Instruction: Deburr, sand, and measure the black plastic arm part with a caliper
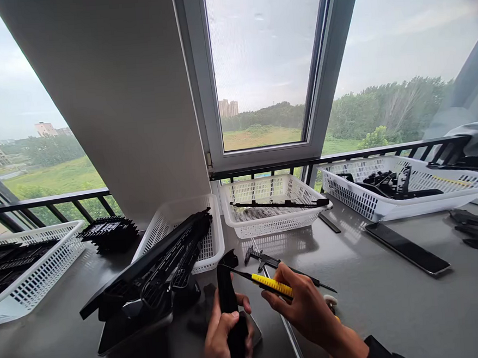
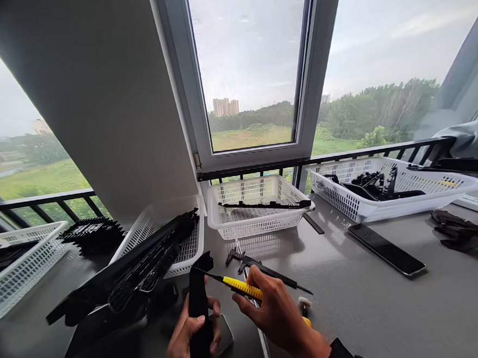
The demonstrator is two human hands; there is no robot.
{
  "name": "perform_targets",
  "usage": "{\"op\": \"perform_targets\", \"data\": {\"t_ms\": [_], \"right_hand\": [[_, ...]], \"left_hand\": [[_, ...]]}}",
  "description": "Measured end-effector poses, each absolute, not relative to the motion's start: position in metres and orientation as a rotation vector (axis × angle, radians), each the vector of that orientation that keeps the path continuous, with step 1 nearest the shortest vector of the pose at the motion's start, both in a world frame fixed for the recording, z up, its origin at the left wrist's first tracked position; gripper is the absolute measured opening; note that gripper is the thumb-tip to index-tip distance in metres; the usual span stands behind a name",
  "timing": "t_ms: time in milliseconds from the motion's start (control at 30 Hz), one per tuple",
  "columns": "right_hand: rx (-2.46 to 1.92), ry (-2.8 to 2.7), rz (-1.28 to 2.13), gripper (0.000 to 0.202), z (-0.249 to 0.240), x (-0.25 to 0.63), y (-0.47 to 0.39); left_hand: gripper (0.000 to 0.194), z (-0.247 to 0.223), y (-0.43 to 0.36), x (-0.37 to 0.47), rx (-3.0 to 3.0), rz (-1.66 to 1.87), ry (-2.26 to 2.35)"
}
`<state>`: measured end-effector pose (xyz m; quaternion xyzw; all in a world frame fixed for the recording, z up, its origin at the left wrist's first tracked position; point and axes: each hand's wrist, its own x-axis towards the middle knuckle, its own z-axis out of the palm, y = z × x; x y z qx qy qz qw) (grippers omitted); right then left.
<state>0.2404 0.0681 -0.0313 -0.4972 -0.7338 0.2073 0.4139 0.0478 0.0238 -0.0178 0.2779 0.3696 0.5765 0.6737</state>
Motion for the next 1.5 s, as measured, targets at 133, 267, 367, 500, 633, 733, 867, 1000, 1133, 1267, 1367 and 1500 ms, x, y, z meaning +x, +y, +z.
{"op": "perform_targets", "data": {"t_ms": [133, 267, 367, 500, 633, 733, 867, 1000, 1133, 1267, 1367, 1500], "right_hand": [[-1.222, -1.891, 0.559, 0.030, -0.030, 0.238, 0.066], [-1.223, -1.879, 0.590, 0.030, -0.025, 0.238, 0.064], [-1.229, -1.858, 0.613, 0.030, -0.022, 0.240, 0.063], [-1.147, -1.914, 0.667, 0.029, -0.020, 0.243, 0.062], [-1.134, -1.901, 0.669, 0.028, -0.020, 0.243, 0.062], [-1.164, -1.874, 0.676, 0.028, -0.021, 0.241, 0.062], [-1.220, -1.834, 0.633, 0.030, -0.024, 0.238, 0.062], [-1.258, -1.778, 0.610, 0.031, -0.025, 0.237, 0.062], [-1.211, -1.784, 0.615, 0.032, -0.023, 0.238, 0.060], [-1.210, -1.789, 0.611, 0.030, -0.021, 0.239, 0.060], [-1.207, -1.772, 0.593, 0.030, -0.021, 0.239, 0.060], [-1.159, -1.847, 0.581, 0.029, -0.021, 0.238, 0.059]], "left_hand": [[0.073, -0.013, 0.021, 0.047, 0.615, 1.288, 0.833], [0.068, -0.002, 0.017, 0.047, 0.628, 1.271, 0.879], [0.070, 0.000, 0.017, 0.047, 0.637, 1.258, 0.887], [0.079, -0.007, 0.020, 0.046, 0.621, 1.286, 0.891], [0.079, -0.012, 0.021, 0.045, 0.597, 1.279, 0.879], [0.065, -0.007, 0.019, 0.045, 0.592, 1.266, 0.876], [0.047, -0.004, 0.020, 0.046, 0.607, 1.268, 0.815], [0.058, -0.006, 0.021, 0.048, 0.596, 1.254, 0.813], [0.037, -0.010, 0.022, 0.049, 0.593, 1.259, 0.879], [0.052, -0.013, 0.022, 0.049, 0.573, 1.256, 0.909], [0.055, -0.014, 0.021, 0.050, 0.567, 1.246, 0.900], [0.056, -0.015, 0.021, 0.051, 0.563, 1.237, 0.887]]}}
